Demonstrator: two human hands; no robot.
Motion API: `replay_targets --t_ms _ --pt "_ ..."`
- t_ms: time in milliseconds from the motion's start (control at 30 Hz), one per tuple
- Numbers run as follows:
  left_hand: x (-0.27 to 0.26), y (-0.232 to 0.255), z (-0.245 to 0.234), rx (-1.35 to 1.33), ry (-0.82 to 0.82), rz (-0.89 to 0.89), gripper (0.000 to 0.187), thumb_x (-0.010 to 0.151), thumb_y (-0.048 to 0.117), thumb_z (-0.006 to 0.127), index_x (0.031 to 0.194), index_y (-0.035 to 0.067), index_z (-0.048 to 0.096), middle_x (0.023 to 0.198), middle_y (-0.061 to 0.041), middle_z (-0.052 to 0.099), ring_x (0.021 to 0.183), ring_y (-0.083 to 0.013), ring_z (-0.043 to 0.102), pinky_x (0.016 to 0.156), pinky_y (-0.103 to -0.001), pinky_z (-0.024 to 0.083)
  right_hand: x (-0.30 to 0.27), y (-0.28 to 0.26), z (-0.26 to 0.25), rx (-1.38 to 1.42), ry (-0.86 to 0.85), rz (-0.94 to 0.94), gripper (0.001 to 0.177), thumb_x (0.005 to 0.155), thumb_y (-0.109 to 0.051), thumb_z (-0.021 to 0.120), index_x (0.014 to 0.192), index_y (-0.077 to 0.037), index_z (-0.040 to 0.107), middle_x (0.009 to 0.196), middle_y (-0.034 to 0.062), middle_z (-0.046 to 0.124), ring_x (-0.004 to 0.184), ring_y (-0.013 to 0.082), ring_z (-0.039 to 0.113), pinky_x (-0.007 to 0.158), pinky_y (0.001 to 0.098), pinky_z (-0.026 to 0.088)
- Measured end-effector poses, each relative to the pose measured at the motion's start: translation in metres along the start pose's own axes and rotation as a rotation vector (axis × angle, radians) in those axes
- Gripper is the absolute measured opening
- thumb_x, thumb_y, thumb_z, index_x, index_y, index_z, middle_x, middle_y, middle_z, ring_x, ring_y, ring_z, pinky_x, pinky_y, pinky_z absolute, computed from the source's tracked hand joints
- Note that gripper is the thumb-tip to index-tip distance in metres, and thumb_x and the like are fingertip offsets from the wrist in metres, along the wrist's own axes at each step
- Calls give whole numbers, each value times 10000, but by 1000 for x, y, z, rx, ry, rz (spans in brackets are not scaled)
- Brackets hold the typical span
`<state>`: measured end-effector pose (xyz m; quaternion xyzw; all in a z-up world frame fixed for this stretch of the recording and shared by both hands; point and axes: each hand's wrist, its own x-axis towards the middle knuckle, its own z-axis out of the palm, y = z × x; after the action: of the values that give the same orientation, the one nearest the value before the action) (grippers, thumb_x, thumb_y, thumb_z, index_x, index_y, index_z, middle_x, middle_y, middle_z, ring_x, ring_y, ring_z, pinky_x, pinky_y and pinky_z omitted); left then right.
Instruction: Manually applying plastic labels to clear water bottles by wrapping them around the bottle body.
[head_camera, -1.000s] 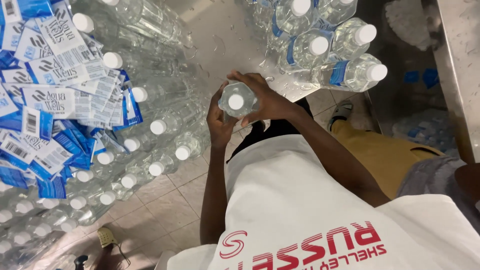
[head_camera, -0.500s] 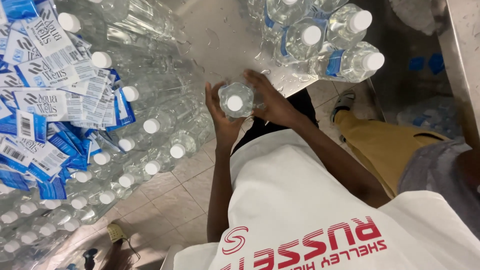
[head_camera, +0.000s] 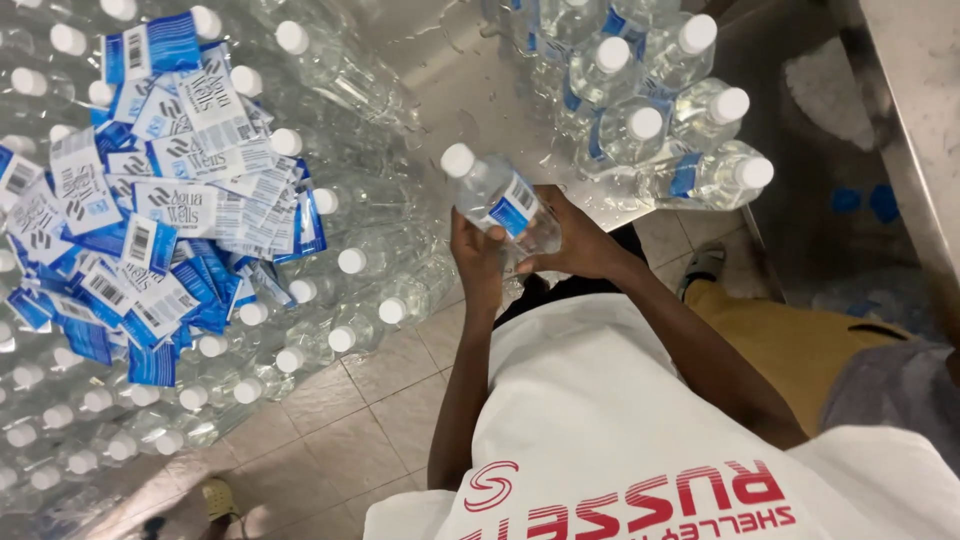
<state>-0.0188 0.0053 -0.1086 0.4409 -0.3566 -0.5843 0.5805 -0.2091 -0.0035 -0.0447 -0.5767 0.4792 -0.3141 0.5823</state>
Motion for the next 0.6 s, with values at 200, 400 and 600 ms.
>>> replay_targets --t_ms 200,400,600 --pt "8 53 33 79 12 -161 956 1001 561 771 1728 159 301 1417 -90 643 1031 -107 698 590 -166 597 9 -44 21 -139 181 257 1037 766 -445 1006 1556 -115 421 1254 265 726 1214 469 719 990 571 617" --pt "-3 75 39 32 85 -76 738 1094 287 741 1730 167 387 1499 -82 650 1274 -110 635 1013 -339 561 4 -68 33 -309 197 365 992 812 -440 917 1611 -135 414 1272 291 715 1194 499 718 1011 612 608" --pt "2 67 51 -8 158 -52 883 935 215 915 1670 83 444 1473 -157 654 1351 -201 598 1127 -440 528 -1 -69 49 -325 304 268 964 862 -291 868 1622 -59 322 1308 369 686 1201 578 690 1024 676 594"
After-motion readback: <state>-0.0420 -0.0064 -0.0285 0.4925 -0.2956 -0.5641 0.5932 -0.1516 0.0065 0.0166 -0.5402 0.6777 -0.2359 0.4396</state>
